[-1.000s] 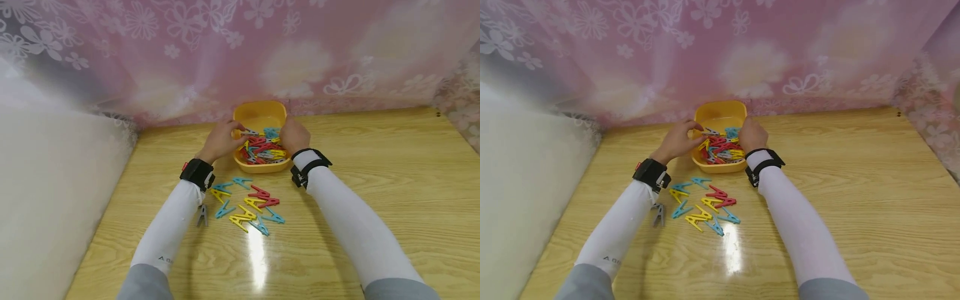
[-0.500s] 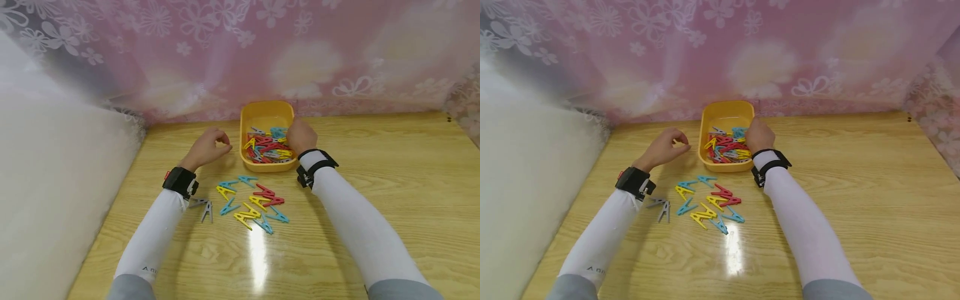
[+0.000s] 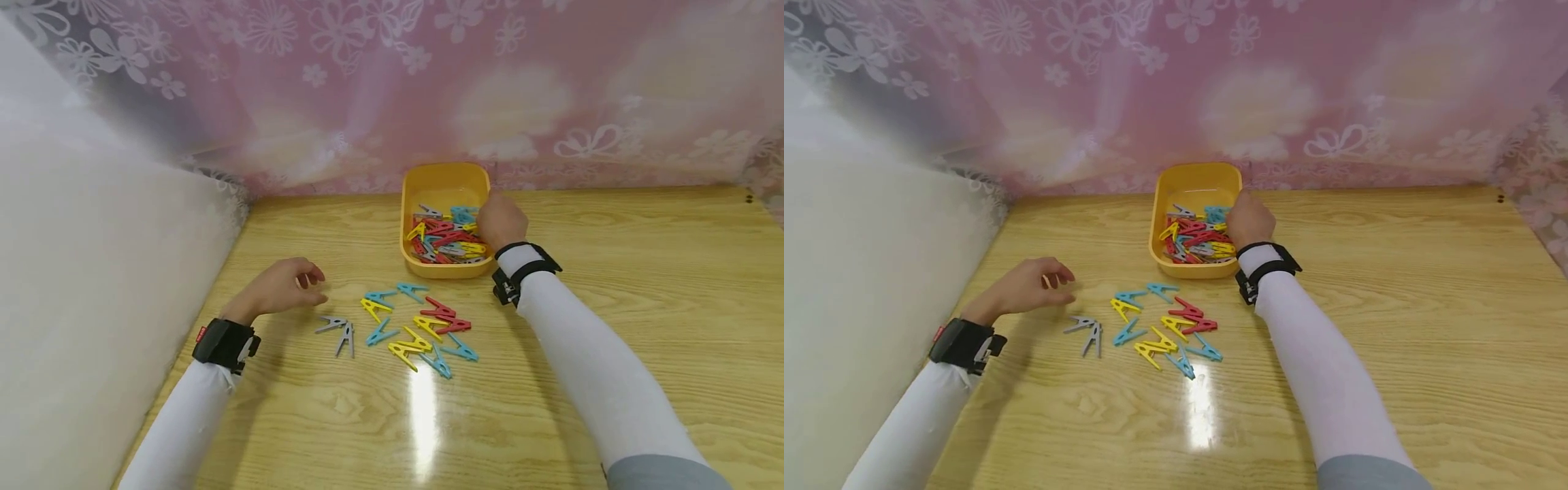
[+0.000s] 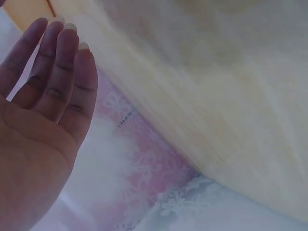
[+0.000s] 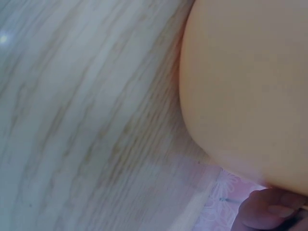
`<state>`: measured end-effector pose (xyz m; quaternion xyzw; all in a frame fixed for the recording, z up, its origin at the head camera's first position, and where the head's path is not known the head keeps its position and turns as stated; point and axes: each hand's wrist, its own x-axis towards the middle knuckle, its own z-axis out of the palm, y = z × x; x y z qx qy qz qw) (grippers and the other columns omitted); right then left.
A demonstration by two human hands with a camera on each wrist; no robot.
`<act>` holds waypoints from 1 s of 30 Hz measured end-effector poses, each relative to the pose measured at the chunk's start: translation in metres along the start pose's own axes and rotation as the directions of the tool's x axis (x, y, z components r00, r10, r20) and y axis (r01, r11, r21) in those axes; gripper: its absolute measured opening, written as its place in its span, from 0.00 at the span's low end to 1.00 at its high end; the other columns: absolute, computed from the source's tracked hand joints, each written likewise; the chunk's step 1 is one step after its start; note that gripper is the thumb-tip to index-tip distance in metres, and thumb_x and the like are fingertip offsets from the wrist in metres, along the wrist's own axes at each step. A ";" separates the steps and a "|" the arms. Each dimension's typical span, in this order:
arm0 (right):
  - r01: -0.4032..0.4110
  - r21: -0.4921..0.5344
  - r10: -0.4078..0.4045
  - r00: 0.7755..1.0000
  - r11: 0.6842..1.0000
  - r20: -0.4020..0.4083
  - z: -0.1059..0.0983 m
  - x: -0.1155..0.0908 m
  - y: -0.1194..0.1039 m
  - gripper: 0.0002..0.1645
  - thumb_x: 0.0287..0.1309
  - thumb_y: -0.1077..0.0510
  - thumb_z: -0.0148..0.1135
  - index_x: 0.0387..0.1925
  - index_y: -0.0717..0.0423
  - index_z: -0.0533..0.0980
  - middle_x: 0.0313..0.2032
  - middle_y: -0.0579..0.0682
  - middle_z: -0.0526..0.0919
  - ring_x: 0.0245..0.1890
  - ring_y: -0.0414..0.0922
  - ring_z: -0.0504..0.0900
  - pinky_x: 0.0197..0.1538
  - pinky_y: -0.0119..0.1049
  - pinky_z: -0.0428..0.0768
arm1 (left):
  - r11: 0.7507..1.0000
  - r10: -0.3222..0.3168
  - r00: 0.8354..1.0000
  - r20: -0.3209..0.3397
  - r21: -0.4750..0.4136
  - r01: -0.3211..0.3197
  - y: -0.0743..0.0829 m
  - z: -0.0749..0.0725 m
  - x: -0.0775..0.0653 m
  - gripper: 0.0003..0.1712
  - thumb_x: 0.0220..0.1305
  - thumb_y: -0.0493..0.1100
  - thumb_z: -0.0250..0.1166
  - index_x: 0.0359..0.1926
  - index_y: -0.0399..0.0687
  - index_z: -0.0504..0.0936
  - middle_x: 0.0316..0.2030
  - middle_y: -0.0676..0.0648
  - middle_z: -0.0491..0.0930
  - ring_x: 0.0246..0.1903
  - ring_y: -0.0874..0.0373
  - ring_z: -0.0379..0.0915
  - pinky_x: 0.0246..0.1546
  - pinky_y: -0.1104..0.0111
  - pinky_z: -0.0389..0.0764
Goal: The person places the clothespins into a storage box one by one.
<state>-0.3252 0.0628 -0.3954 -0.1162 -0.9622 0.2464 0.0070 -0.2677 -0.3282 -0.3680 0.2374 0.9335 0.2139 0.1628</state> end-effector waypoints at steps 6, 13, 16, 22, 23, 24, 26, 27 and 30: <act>0.007 0.021 -0.006 1.000 1.000 -0.008 0.001 0.001 0.004 0.16 0.67 0.62 0.44 0.51 0.69 0.69 0.40 0.63 0.78 0.40 0.58 0.80 0.43 0.55 0.78 | 0.999 -0.027 0.999 0.047 0.023 0.026 -0.004 0.010 -0.019 0.30 0.49 0.58 0.73 0.49 0.47 0.80 0.39 0.48 0.76 0.38 0.53 0.71 0.39 0.59 0.72; 0.009 0.024 -0.008 1.000 1.000 -0.013 0.002 0.002 0.004 0.15 0.68 0.62 0.44 0.50 0.68 0.69 0.39 0.63 0.78 0.40 0.58 0.80 0.43 0.54 0.78 | 0.997 0.031 0.998 0.045 0.070 -0.034 -0.013 0.026 -0.036 0.28 0.48 0.55 0.75 0.48 0.48 0.80 0.39 0.52 0.75 0.39 0.55 0.71 0.41 0.60 0.72; 0.006 0.023 -0.005 1.000 1.000 -0.013 0.001 0.002 0.004 0.15 0.68 0.62 0.45 0.50 0.68 0.69 0.39 0.62 0.78 0.39 0.57 0.80 0.42 0.54 0.79 | 0.997 0.050 0.998 0.027 0.062 -0.051 -0.013 0.030 -0.039 0.26 0.50 0.53 0.74 0.48 0.47 0.80 0.39 0.52 0.75 0.39 0.55 0.72 0.42 0.59 0.73; -0.014 0.022 0.014 1.000 1.000 -0.005 0.000 0.003 0.004 0.15 0.68 0.62 0.45 0.50 0.68 0.69 0.39 0.62 0.78 0.40 0.57 0.80 0.42 0.54 0.79 | 0.996 0.072 0.997 -0.032 0.057 -0.070 -0.011 0.036 -0.037 0.22 0.52 0.49 0.74 0.45 0.45 0.81 0.38 0.51 0.76 0.38 0.56 0.73 0.41 0.60 0.74; -0.016 0.026 0.016 1.000 1.000 -0.005 0.000 0.003 0.005 0.15 0.68 0.62 0.45 0.50 0.68 0.69 0.40 0.62 0.78 0.40 0.57 0.80 0.43 0.54 0.78 | 0.996 0.075 0.996 -0.042 0.052 -0.073 -0.011 0.037 -0.037 0.21 0.52 0.49 0.74 0.45 0.45 0.82 0.38 0.52 0.76 0.38 0.56 0.73 0.41 0.60 0.75; -0.016 0.028 0.017 1.000 0.999 -0.003 0.000 0.003 0.005 0.16 0.68 0.62 0.45 0.51 0.68 0.69 0.40 0.62 0.78 0.40 0.57 0.80 0.43 0.54 0.78 | 0.996 0.075 0.996 -0.050 0.050 -0.072 -0.011 0.038 -0.037 0.20 0.52 0.49 0.74 0.44 0.45 0.82 0.37 0.52 0.76 0.37 0.57 0.74 0.41 0.61 0.75; -0.016 0.033 0.016 1.000 0.999 0.002 0.001 0.003 0.004 0.16 0.68 0.62 0.45 0.51 0.68 0.69 0.40 0.62 0.78 0.41 0.57 0.80 0.43 0.55 0.78 | 0.996 0.081 0.995 -0.063 0.051 -0.078 -0.011 0.039 -0.037 0.18 0.52 0.49 0.74 0.42 0.46 0.83 0.36 0.53 0.77 0.36 0.58 0.74 0.39 0.61 0.75; -0.015 0.036 0.015 1.000 0.999 0.002 0.000 0.003 0.004 0.16 0.68 0.62 0.45 0.51 0.68 0.69 0.41 0.62 0.78 0.41 0.57 0.80 0.43 0.55 0.78 | 0.995 0.084 0.994 -0.070 0.059 -0.080 -0.011 0.039 -0.036 0.18 0.52 0.49 0.74 0.42 0.46 0.83 0.35 0.54 0.77 0.35 0.59 0.74 0.39 0.62 0.75; -0.018 0.043 0.018 1.000 0.999 0.002 0.000 0.001 0.002 0.16 0.68 0.62 0.46 0.51 0.68 0.69 0.41 0.62 0.78 0.41 0.57 0.79 0.44 0.55 0.78 | 0.992 0.094 0.992 -0.086 0.095 -0.086 -0.012 0.038 -0.036 0.17 0.50 0.51 0.74 0.40 0.49 0.84 0.33 0.56 0.78 0.33 0.61 0.74 0.37 0.63 0.75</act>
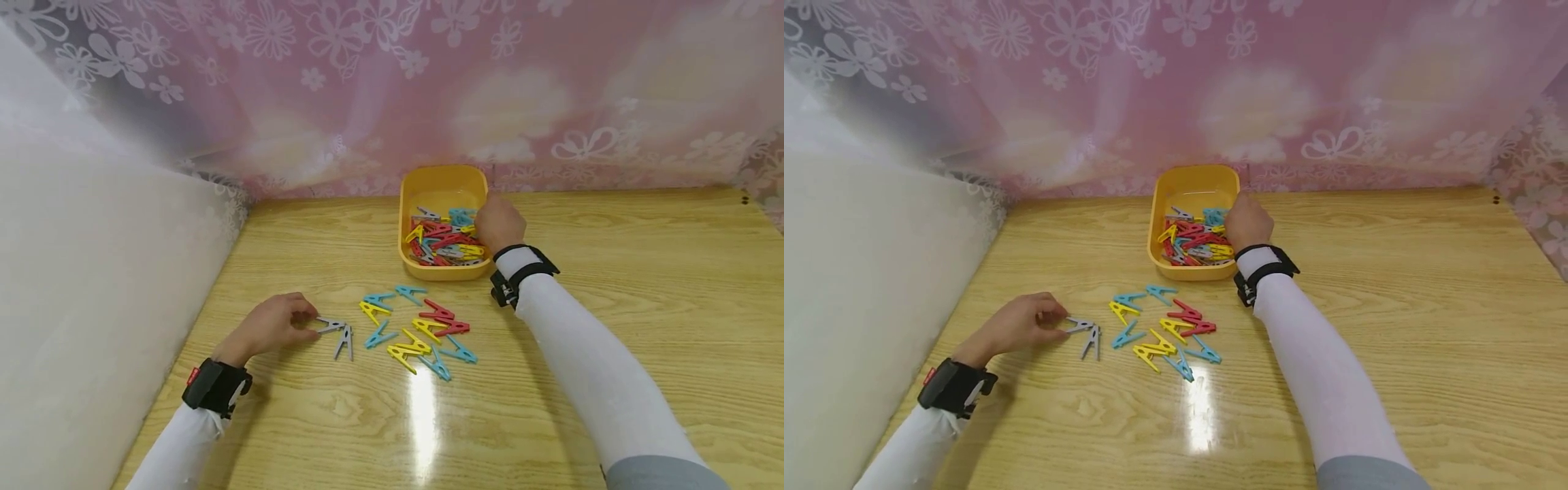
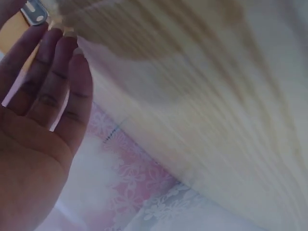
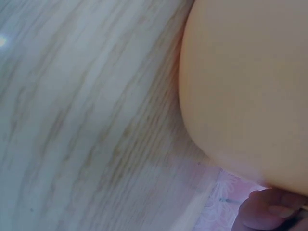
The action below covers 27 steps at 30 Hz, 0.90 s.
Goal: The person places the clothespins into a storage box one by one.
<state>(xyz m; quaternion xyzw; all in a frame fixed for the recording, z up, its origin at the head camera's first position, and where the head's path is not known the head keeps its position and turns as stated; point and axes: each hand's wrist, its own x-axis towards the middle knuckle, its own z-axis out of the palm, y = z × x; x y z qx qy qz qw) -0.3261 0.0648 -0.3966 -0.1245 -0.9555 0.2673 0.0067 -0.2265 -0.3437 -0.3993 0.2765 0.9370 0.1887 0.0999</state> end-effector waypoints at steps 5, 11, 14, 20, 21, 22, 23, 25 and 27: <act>-0.001 -0.008 0.001 1.000 1.000 -0.009 0.000 -0.001 -0.001 0.14 0.67 0.62 0.47 0.49 0.67 0.70 0.39 0.61 0.78 0.39 0.56 0.80 0.43 0.54 0.78 | 1.000 -0.009 0.999 -0.048 -0.025 0.008 -0.001 -0.008 0.006 0.16 0.53 0.52 0.73 0.39 0.50 0.83 0.30 0.57 0.78 0.31 0.61 0.73 0.34 0.63 0.74; 0.007 -0.024 -0.007 1.000 1.000 -0.011 0.002 0.000 0.000 0.16 0.67 0.61 0.47 0.51 0.68 0.70 0.39 0.62 0.79 0.38 0.56 0.81 0.41 0.54 0.79 | 0.994 0.027 0.986 -0.166 -0.100 -0.044 0.010 -0.024 0.030 0.18 0.56 0.52 0.71 0.41 0.45 0.83 0.32 0.52 0.80 0.32 0.57 0.75 0.34 0.62 0.75; 0.010 -0.040 -0.011 1.000 0.999 -0.016 0.002 0.000 0.002 0.17 0.68 0.61 0.46 0.52 0.67 0.70 0.38 0.62 0.79 0.37 0.57 0.81 0.39 0.54 0.80 | 0.993 0.038 0.981 -0.193 -0.105 -0.059 0.025 -0.030 0.054 0.20 0.57 0.55 0.69 0.42 0.44 0.83 0.34 0.48 0.80 0.34 0.53 0.75 0.35 0.61 0.74; 0.010 -0.044 -0.011 1.000 0.999 -0.025 0.000 0.002 0.003 0.17 0.66 0.61 0.47 0.53 0.67 0.70 0.39 0.62 0.79 0.38 0.57 0.81 0.39 0.54 0.79 | 0.995 0.055 0.968 -0.243 -0.069 -0.073 0.063 -0.029 0.117 0.23 0.57 0.59 0.68 0.43 0.45 0.82 0.35 0.48 0.80 0.37 0.52 0.75 0.38 0.60 0.73; 0.007 -0.040 -0.008 1.000 0.999 -0.025 0.000 0.003 0.003 0.17 0.66 0.61 0.47 0.53 0.67 0.69 0.40 0.62 0.79 0.38 0.57 0.81 0.40 0.54 0.79 | 0.995 0.060 0.967 -0.249 -0.056 -0.077 0.070 -0.028 0.127 0.23 0.57 0.59 0.68 0.43 0.45 0.83 0.35 0.48 0.80 0.37 0.52 0.75 0.39 0.60 0.73; 0.004 -0.035 -0.005 1.000 0.999 -0.026 0.001 0.003 0.003 0.18 0.66 0.61 0.47 0.53 0.67 0.69 0.40 0.62 0.79 0.38 0.57 0.81 0.40 0.54 0.79 | 0.996 0.064 0.966 -0.252 -0.046 -0.078 0.076 -0.026 0.137 0.23 0.57 0.58 0.68 0.43 0.45 0.83 0.35 0.48 0.80 0.38 0.52 0.75 0.39 0.60 0.73; 0.001 -0.034 -0.002 1.000 0.999 -0.027 0.001 0.003 0.002 0.18 0.65 0.61 0.47 0.53 0.67 0.69 0.40 0.62 0.79 0.39 0.57 0.81 0.40 0.54 0.79 | 0.996 0.076 0.964 -0.254 -0.031 -0.087 0.082 -0.024 0.146 0.23 0.57 0.58 0.68 0.43 0.45 0.83 0.35 0.48 0.80 0.38 0.52 0.75 0.40 0.61 0.74; -0.004 -0.029 0.004 1.000 1.000 -0.026 0.001 0.003 0.002 0.18 0.65 0.61 0.47 0.54 0.66 0.69 0.40 0.62 0.79 0.39 0.56 0.81 0.41 0.54 0.79 | 0.995 0.098 0.960 -0.263 -0.005 -0.103 0.092 -0.019 0.162 0.22 0.58 0.57 0.67 0.43 0.44 0.83 0.35 0.47 0.81 0.37 0.53 0.74 0.39 0.61 0.73; 0.001 -0.025 -0.002 1.000 1.000 -0.026 0.003 0.002 0.001 0.18 0.65 0.61 0.48 0.53 0.66 0.70 0.40 0.62 0.80 0.38 0.56 0.81 0.40 0.54 0.80 | 0.995 0.101 0.959 -0.263 0.012 -0.102 0.100 -0.012 0.174 0.22 0.59 0.56 0.67 0.43 0.43 0.83 0.36 0.46 0.80 0.37 0.53 0.73 0.40 0.62 0.73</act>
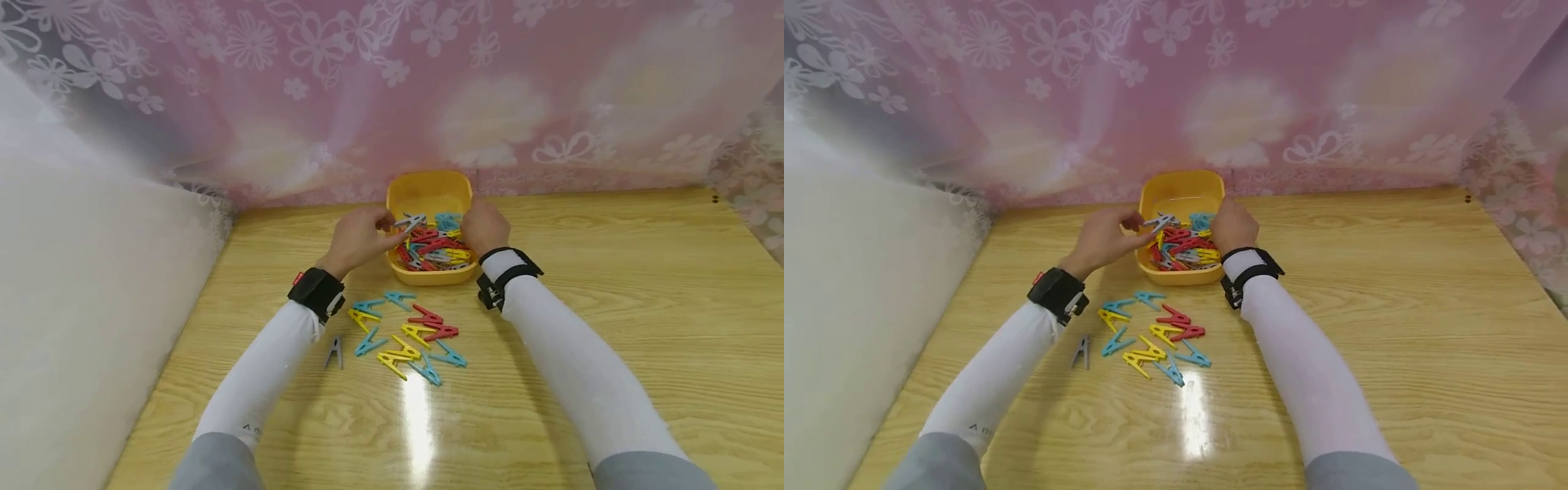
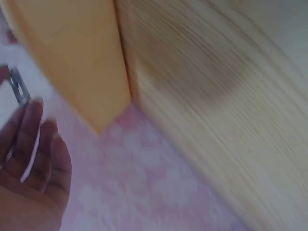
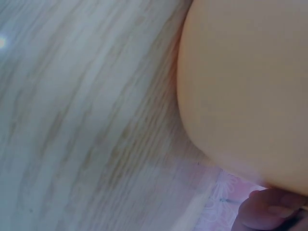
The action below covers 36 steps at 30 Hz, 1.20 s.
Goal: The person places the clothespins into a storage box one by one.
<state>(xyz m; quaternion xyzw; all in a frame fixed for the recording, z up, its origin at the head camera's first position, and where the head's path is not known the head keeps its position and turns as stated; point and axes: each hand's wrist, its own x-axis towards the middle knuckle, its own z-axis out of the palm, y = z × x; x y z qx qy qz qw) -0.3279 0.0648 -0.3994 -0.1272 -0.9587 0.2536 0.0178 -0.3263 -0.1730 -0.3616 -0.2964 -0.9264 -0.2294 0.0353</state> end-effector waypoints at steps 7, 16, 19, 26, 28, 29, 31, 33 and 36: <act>0.005 0.024 -0.005 1.000 1.000 0.008 -0.002 -0.001 0.001 0.15 0.67 0.62 0.48 0.50 0.66 0.70 0.39 0.60 0.79 0.39 0.55 0.81 0.41 0.53 0.79 | 0.994 -0.081 0.997 0.016 0.075 0.080 0.008 0.017 0.015 0.29 0.60 0.61 0.64 0.53 0.44 0.79 0.47 0.44 0.74 0.46 0.50 0.68 0.48 0.60 0.70; 0.005 -0.003 -0.005 1.000 1.000 0.002 -0.003 -0.001 -0.001 0.14 0.65 0.62 0.50 0.49 0.66 0.71 0.38 0.61 0.80 0.37 0.56 0.81 0.38 0.54 0.80 | 0.996 -0.091 0.992 -0.084 -0.012 0.090 -0.015 0.009 -0.002 0.15 0.63 0.52 0.63 0.41 0.46 0.78 0.38 0.47 0.73 0.37 0.54 0.67 0.36 0.63 0.70; 0.017 -0.007 -0.017 1.000 1.000 0.006 -0.002 -0.001 0.000 0.15 0.65 0.61 0.50 0.49 0.67 0.71 0.38 0.61 0.80 0.37 0.56 0.81 0.37 0.53 0.80 | 0.996 -0.081 0.994 -0.079 -0.033 0.079 -0.021 0.005 -0.011 0.13 0.63 0.50 0.63 0.39 0.45 0.78 0.36 0.47 0.72 0.35 0.53 0.66 0.36 0.62 0.69; 0.012 0.002 -0.012 1.000 1.000 0.008 -0.001 0.000 0.002 0.17 0.66 0.61 0.47 0.53 0.67 0.69 0.40 0.62 0.79 0.38 0.57 0.81 0.38 0.54 0.79 | 0.997 -0.072 0.997 0.037 -0.036 0.074 -0.037 -0.008 -0.048 0.10 0.63 0.50 0.62 0.35 0.48 0.77 0.32 0.49 0.73 0.31 0.55 0.68 0.33 0.63 0.69; 0.012 0.013 -0.012 1.000 1.000 0.010 0.000 0.000 0.001 0.17 0.66 0.61 0.47 0.52 0.67 0.69 0.40 0.62 0.79 0.38 0.57 0.81 0.39 0.55 0.79 | 0.995 -0.104 0.992 0.065 0.000 0.104 -0.040 -0.014 -0.065 0.11 0.63 0.52 0.62 0.32 0.50 0.76 0.29 0.51 0.74 0.28 0.56 0.68 0.30 0.64 0.69; 0.014 0.017 -0.014 1.000 1.000 0.011 0.000 0.000 0.001 0.17 0.66 0.61 0.47 0.52 0.67 0.70 0.40 0.62 0.79 0.38 0.57 0.81 0.39 0.55 0.79 | 0.993 -0.119 0.990 0.077 0.021 0.117 -0.042 -0.017 -0.074 0.12 0.63 0.52 0.62 0.31 0.51 0.76 0.28 0.51 0.74 0.26 0.56 0.68 0.28 0.63 0.68; 0.019 0.022 -0.020 1.000 1.000 0.015 0.000 0.000 0.001 0.17 0.66 0.61 0.47 0.52 0.67 0.70 0.40 0.62 0.79 0.38 0.58 0.81 0.39 0.55 0.79 | 0.988 -0.146 0.983 0.107 0.060 0.140 -0.045 -0.023 -0.092 0.13 0.63 0.54 0.62 0.28 0.52 0.75 0.24 0.52 0.73 0.22 0.57 0.66 0.25 0.64 0.67; 0.023 0.010 -0.023 1.000 1.000 0.019 0.000 0.000 0.001 0.17 0.66 0.61 0.46 0.52 0.68 0.69 0.40 0.62 0.79 0.38 0.58 0.81 0.38 0.55 0.79 | 0.984 -0.168 0.977 0.128 0.088 0.158 -0.048 -0.027 -0.108 0.14 0.63 0.55 0.62 0.26 0.53 0.75 0.22 0.54 0.72 0.20 0.58 0.65 0.23 0.64 0.66; 0.022 -0.005 -0.022 1.000 1.000 0.019 0.000 0.001 0.002 0.19 0.66 0.61 0.46 0.55 0.68 0.69 0.41 0.63 0.79 0.38 0.58 0.81 0.38 0.55 0.79 | 0.976 -0.205 0.967 0.154 0.104 0.190 -0.049 -0.031 -0.128 0.15 0.63 0.56 0.62 0.25 0.54 0.74 0.20 0.54 0.72 0.19 0.58 0.64 0.22 0.65 0.65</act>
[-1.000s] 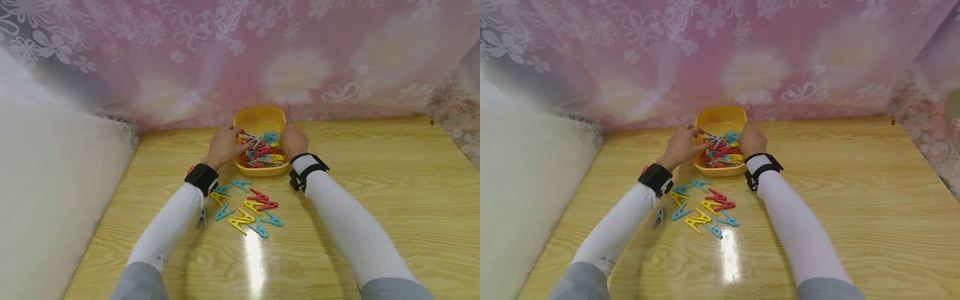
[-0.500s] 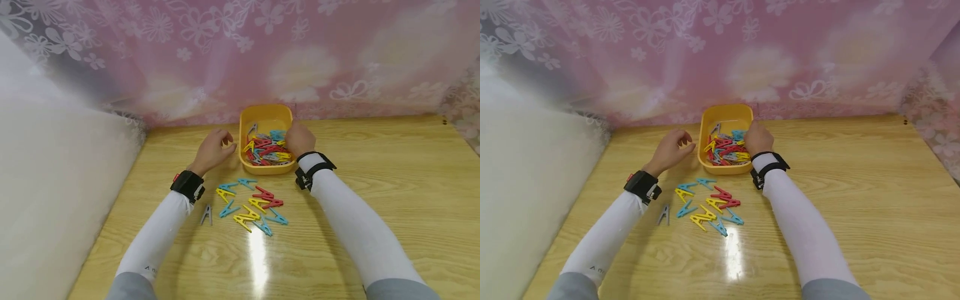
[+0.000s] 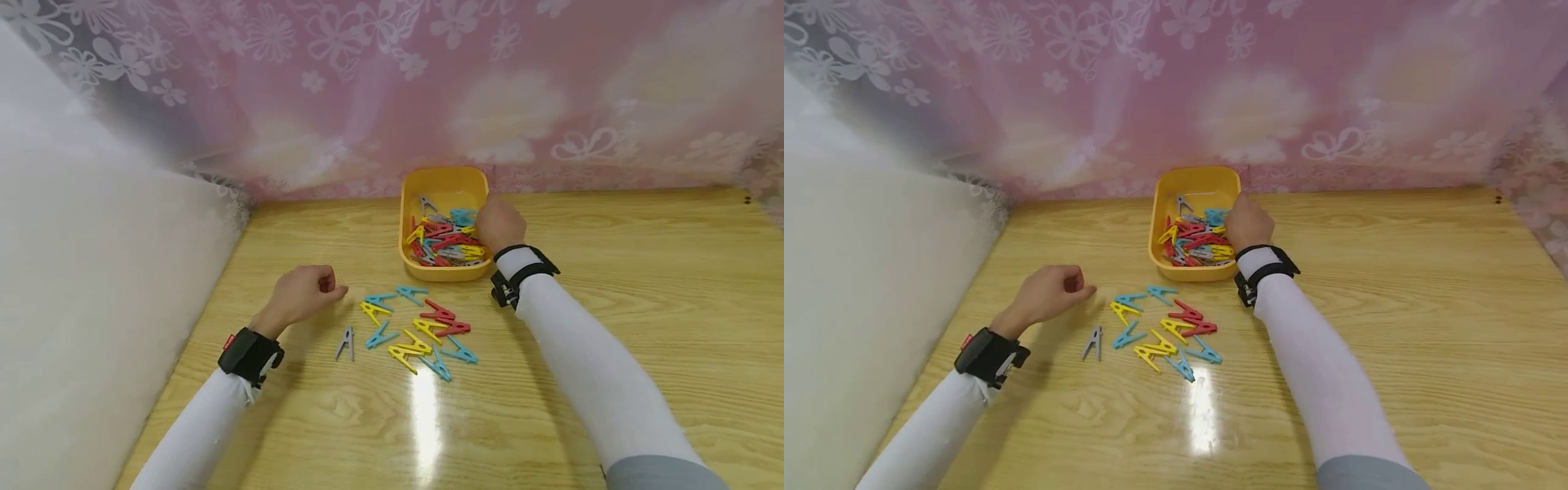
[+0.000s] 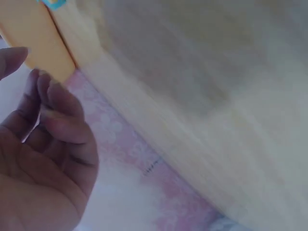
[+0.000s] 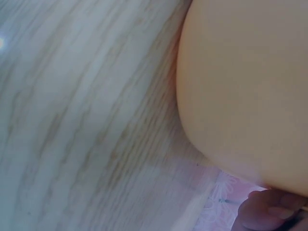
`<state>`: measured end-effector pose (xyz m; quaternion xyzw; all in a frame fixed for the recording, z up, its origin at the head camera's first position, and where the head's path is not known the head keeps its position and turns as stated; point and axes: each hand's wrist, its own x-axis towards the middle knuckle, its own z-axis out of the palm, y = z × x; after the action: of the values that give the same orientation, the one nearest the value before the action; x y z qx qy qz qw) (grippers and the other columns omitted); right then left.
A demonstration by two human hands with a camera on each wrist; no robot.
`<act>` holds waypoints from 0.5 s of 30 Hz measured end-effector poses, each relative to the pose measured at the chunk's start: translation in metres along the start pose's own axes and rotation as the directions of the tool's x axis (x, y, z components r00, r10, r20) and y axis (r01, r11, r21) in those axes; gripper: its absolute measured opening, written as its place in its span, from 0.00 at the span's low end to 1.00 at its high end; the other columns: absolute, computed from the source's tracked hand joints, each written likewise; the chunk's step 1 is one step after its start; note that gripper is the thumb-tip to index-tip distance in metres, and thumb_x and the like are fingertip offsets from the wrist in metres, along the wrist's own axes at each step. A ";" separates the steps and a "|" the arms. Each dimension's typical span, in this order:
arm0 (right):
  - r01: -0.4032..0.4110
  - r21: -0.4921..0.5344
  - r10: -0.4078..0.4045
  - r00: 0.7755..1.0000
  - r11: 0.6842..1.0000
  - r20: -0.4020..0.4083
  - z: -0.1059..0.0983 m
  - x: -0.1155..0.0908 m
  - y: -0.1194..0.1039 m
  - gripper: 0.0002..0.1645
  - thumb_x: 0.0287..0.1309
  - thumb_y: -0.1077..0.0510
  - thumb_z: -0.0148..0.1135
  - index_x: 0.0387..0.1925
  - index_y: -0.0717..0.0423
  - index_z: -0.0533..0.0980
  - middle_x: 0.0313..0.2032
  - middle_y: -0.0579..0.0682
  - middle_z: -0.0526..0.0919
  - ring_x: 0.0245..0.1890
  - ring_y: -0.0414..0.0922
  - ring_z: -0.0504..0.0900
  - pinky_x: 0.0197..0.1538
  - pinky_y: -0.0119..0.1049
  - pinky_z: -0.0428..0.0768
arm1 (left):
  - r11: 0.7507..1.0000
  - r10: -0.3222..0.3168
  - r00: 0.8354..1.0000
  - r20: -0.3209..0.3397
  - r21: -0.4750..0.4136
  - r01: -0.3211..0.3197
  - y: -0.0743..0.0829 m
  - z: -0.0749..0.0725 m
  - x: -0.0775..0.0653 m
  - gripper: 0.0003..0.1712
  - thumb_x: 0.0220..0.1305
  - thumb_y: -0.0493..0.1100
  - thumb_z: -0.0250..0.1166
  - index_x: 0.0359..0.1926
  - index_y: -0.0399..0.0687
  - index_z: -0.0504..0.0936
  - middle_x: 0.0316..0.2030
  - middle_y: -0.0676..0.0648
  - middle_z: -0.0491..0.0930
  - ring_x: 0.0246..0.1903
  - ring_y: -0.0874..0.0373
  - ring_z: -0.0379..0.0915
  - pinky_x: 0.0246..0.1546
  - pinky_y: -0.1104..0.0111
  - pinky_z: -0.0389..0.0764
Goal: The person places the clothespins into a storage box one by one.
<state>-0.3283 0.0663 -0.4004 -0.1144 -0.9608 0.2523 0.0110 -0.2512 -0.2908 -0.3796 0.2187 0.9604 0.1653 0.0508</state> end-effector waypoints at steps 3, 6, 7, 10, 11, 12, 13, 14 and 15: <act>-0.008 -0.004 0.008 1.000 1.000 -0.005 -0.001 0.001 0.002 0.20 0.66 0.61 0.46 0.56 0.68 0.68 0.41 0.63 0.79 0.39 0.58 0.80 0.39 0.55 0.79 | 0.999 -0.039 0.999 0.026 -0.018 0.039 -0.001 0.003 -0.015 0.16 0.62 0.57 0.62 0.25 0.54 0.75 0.20 0.55 0.71 0.18 0.59 0.64 0.21 0.66 0.64; -0.003 0.004 0.003 1.000 1.000 -0.003 -0.002 0.001 0.003 0.20 0.66 0.61 0.46 0.56 0.68 0.68 0.42 0.64 0.79 0.39 0.58 0.80 0.39 0.55 0.79 | 0.995 -0.082 0.994 0.067 -0.052 0.086 0.001 0.009 -0.031 0.16 0.62 0.58 0.63 0.25 0.54 0.75 0.19 0.55 0.71 0.18 0.59 0.64 0.20 0.66 0.64; -0.001 0.006 0.001 1.000 1.000 -0.002 -0.002 0.001 0.002 0.20 0.66 0.61 0.46 0.56 0.68 0.68 0.42 0.64 0.79 0.40 0.58 0.80 0.40 0.55 0.79 | 0.993 -0.095 0.992 0.081 -0.058 0.100 0.002 0.011 -0.037 0.16 0.61 0.58 0.63 0.25 0.54 0.75 0.19 0.55 0.71 0.17 0.59 0.64 0.19 0.67 0.64; 0.003 0.012 -0.003 1.000 1.000 -0.003 -0.001 0.001 0.002 0.20 0.66 0.61 0.46 0.55 0.68 0.69 0.43 0.64 0.79 0.40 0.58 0.80 0.40 0.56 0.78 | 0.988 -0.135 0.985 0.111 -0.063 0.143 0.007 0.018 -0.050 0.18 0.60 0.60 0.64 0.26 0.54 0.75 0.19 0.55 0.71 0.17 0.59 0.64 0.19 0.67 0.62; 0.004 0.011 -0.004 1.000 1.000 -0.004 -0.001 0.001 0.002 0.20 0.66 0.61 0.46 0.55 0.68 0.69 0.42 0.63 0.79 0.40 0.58 0.80 0.41 0.55 0.78 | 0.986 -0.150 0.981 0.120 -0.055 0.158 0.010 0.020 -0.054 0.19 0.59 0.62 0.64 0.26 0.54 0.75 0.18 0.55 0.71 0.17 0.59 0.64 0.18 0.67 0.62; 0.005 0.013 -0.005 1.000 1.000 -0.005 -0.001 0.001 0.002 0.19 0.66 0.61 0.46 0.54 0.68 0.69 0.42 0.63 0.79 0.40 0.58 0.80 0.41 0.55 0.78 | 0.984 -0.164 0.978 0.129 -0.043 0.171 0.012 0.022 -0.057 0.20 0.58 0.63 0.64 0.26 0.54 0.74 0.18 0.55 0.71 0.17 0.59 0.63 0.18 0.67 0.61; 0.006 0.012 -0.006 1.000 1.000 -0.007 -0.001 0.001 0.002 0.19 0.67 0.61 0.46 0.54 0.68 0.69 0.42 0.63 0.79 0.40 0.58 0.80 0.41 0.55 0.78 | 0.983 -0.178 0.975 0.136 -0.029 0.184 0.015 0.024 -0.059 0.21 0.58 0.64 0.63 0.25 0.54 0.74 0.17 0.54 0.70 0.16 0.59 0.63 0.18 0.67 0.61; 0.007 0.012 -0.007 1.000 1.000 -0.010 -0.001 0.001 0.002 0.18 0.67 0.61 0.46 0.53 0.68 0.69 0.42 0.63 0.79 0.40 0.58 0.80 0.41 0.55 0.78 | 0.981 -0.192 0.971 0.141 -0.013 0.195 0.017 0.025 -0.062 0.22 0.57 0.66 0.63 0.24 0.54 0.74 0.17 0.54 0.70 0.16 0.59 0.63 0.18 0.67 0.60; 0.008 0.012 -0.008 1.000 1.000 -0.010 -0.001 0.001 0.001 0.18 0.67 0.61 0.45 0.53 0.68 0.69 0.41 0.63 0.79 0.40 0.58 0.80 0.40 0.55 0.78 | 0.979 -0.205 0.968 0.144 0.006 0.206 0.020 0.027 -0.064 0.23 0.56 0.67 0.63 0.23 0.54 0.74 0.16 0.54 0.70 0.16 0.59 0.63 0.18 0.67 0.60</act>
<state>-0.3286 0.0681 -0.4004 -0.1119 -0.9596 0.2575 0.0175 -0.1813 -0.2941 -0.3964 0.1293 0.9709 0.1472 0.1378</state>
